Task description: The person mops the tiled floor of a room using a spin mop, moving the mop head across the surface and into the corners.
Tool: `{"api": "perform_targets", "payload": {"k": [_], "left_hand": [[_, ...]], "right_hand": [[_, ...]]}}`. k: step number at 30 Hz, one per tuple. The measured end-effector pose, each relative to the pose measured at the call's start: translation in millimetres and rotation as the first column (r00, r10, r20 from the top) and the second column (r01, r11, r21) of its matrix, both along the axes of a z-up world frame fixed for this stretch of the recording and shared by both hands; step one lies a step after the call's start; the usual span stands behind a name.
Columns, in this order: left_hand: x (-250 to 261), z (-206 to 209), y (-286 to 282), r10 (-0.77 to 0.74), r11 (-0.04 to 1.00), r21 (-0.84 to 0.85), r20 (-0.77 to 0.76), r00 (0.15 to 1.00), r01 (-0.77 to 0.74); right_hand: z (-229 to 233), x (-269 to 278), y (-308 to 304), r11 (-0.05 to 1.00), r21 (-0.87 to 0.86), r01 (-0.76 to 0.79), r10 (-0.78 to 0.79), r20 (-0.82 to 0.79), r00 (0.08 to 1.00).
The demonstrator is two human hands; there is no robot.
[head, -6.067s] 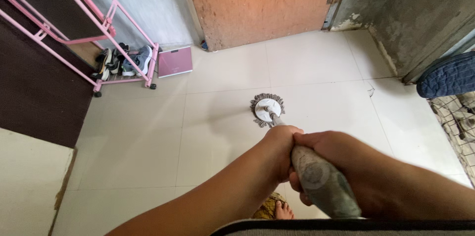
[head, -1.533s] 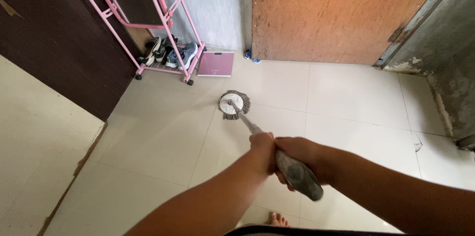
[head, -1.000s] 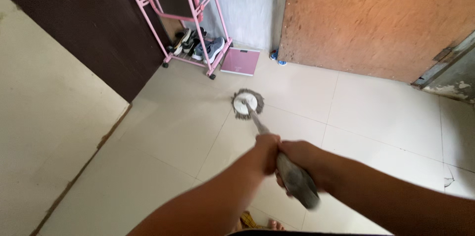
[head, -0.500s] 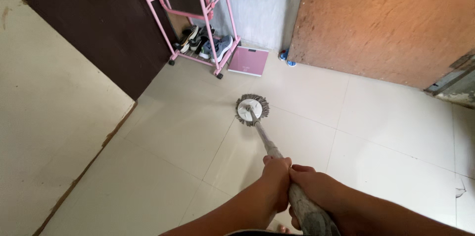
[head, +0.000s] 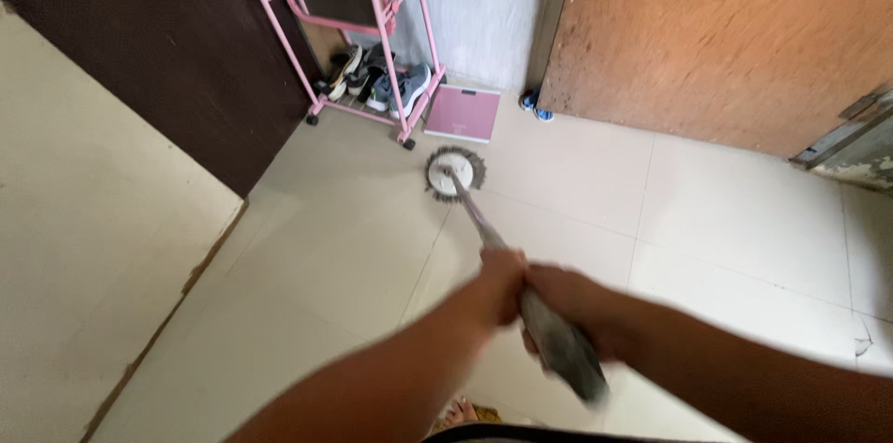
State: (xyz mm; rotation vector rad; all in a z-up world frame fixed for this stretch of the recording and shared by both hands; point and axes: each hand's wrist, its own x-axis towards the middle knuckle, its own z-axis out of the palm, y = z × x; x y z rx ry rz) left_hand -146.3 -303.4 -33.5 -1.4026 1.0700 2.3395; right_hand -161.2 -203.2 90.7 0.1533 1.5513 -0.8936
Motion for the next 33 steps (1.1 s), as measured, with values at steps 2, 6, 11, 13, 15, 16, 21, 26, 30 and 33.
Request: {"api": "perform_targets", "payload": {"k": [2,6,11,13,15,16,21,26,30,33], "left_hand": [[19,12,20,0.004,1.000,0.023,0.006,1.000,-0.005],[32,20,34,-0.029,0.998,0.061,0.026,0.999,0.027],[-13,-7,-9,-0.144,0.989,0.028,-0.008,0.990,0.144],[-31,-11,-23,-0.182,0.983,0.008,-0.012,0.983,0.182],[-30,-16,-25,-0.215,0.977,-0.011,-0.002,0.977,0.215],[-28,-14,-18,-0.233,0.973,-0.007,0.000,0.973,0.233],[20,7,56,-0.287,0.956,0.060,0.007,0.958,0.286],[18,3,105,-0.381,0.916,0.123,-0.036,0.924,0.382],[-43,-20,89,-0.476,0.875,0.058,-0.074,0.876,0.480],[-75,-23,82,-0.505,0.863,-0.031,-0.026,0.863,0.504]], "right_hand": [[15,14,12,0.985,0.164,0.061,-0.067,0.035,0.997],[30,26,15,0.987,0.079,0.139,-0.147,0.104,0.984],[11,0,-7,0.994,0.043,0.097,-0.095,-0.032,0.995],[5,-17,-17,0.989,0.019,0.147,-0.147,-0.036,0.989],[-2,-13,-13,0.981,-0.007,0.196,-0.196,-0.031,0.980],[0,-10,-4,0.979,-0.032,0.200,-0.201,-0.020,0.979],[12,30,49,0.963,0.114,0.242,-0.242,-0.021,0.970],[19,33,92,0.889,0.229,0.396,-0.411,0.019,0.912],[17,4,98,0.908,0.056,0.416,-0.418,0.052,0.907],[10,-15,93,0.859,0.100,0.502,-0.502,-0.033,0.864]]}}
